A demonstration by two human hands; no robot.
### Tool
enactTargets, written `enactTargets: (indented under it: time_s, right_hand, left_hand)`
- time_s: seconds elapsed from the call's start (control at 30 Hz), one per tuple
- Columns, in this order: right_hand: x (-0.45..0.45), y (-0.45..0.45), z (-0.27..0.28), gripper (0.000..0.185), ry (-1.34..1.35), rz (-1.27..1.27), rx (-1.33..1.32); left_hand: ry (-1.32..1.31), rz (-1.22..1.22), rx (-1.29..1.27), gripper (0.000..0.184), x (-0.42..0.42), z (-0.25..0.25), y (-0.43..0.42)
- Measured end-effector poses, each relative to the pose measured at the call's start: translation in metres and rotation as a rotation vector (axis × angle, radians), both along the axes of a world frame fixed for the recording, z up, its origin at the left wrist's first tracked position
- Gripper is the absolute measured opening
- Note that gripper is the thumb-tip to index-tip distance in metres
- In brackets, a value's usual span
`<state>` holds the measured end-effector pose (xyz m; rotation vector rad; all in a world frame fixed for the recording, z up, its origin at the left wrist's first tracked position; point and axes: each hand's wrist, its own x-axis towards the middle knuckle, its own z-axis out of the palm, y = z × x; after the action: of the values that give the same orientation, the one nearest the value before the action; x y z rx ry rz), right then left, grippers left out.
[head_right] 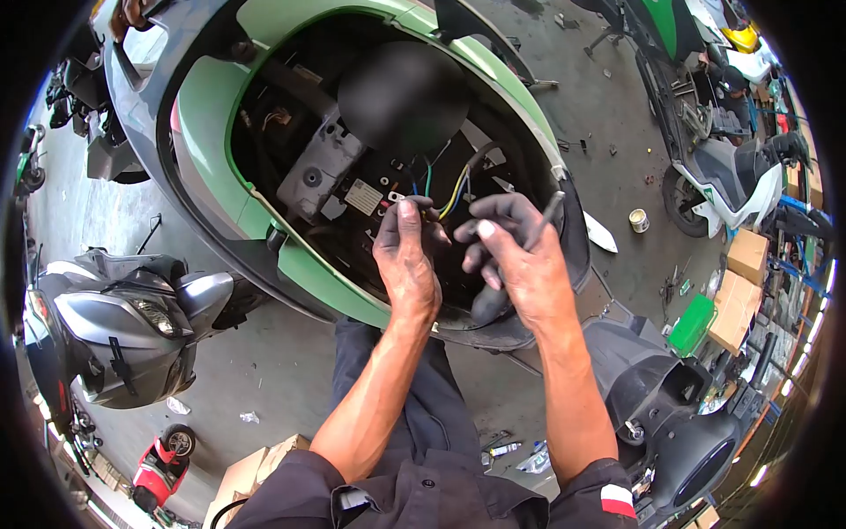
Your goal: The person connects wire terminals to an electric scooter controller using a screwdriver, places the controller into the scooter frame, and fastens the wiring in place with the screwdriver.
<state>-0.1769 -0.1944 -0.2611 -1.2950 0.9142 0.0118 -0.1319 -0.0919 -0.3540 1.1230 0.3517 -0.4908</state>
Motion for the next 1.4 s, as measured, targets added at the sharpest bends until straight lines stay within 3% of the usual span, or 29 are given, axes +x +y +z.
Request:
enactTargets:
  time_s: [0.07, 0.2, 0.23, 0.37, 0.83, 1.0, 1.1, 1.23, 1.33, 1.4]
  right_hand:
    - [0.014, 0.006, -0.002, 0.015, -0.019, 0.045, -0.03]
    - [0.038, 0.017, -0.011, 0.013, -0.039, 0.306, -0.353]
    - [0.045, 0.017, -0.01, 0.011, -0.113, 0.355, -0.48]
    - [0.06, 0.005, -0.024, 0.014, -0.27, 0.487, -0.705]
    - [0.075, -0.005, -0.044, 0.023, -0.227, 0.757, -0.71]
    - [0.076, -0.007, -0.047, 0.026, -0.265, 0.822, -0.688]
    - [0.078, -0.005, -0.048, 0.025, -0.258, 0.863, -0.775]
    - [0.077, -0.003, -0.051, 0.025, -0.245, 0.839, -0.817]
    - [0.08, -0.002, -0.053, 0.025, -0.206, 0.804, -0.834]
    - [0.082, 0.0, -0.056, 0.026, -0.2, 0.785, -0.869]
  left_hand:
    - [0.007, 0.002, 0.017, 0.037, 0.001, 0.0, 0.001]
    - [-0.075, -0.116, 0.106, 0.038, 0.003, -0.001, 0.009]
    - [-0.218, -0.099, 0.225, 0.038, 0.002, -0.011, 0.006]
    - [-0.228, -0.081, 0.106, 0.036, -0.002, -0.015, 0.0]
    - [-0.338, -0.051, 0.141, 0.039, -0.007, -0.02, -0.002]
    - [-0.414, -0.149, 0.284, 0.037, -0.006, -0.015, 0.007]
    - [-0.478, -0.082, 0.396, 0.027, -0.006, -0.01, 0.006]
    - [-0.538, -0.18, 0.628, 0.016, 0.007, -0.003, 0.022]
    - [-0.726, -0.241, 0.943, 0.013, 0.02, 0.011, 0.028]
    - [-0.688, -0.213, 0.966, 0.033, 0.018, 0.013, 0.029]
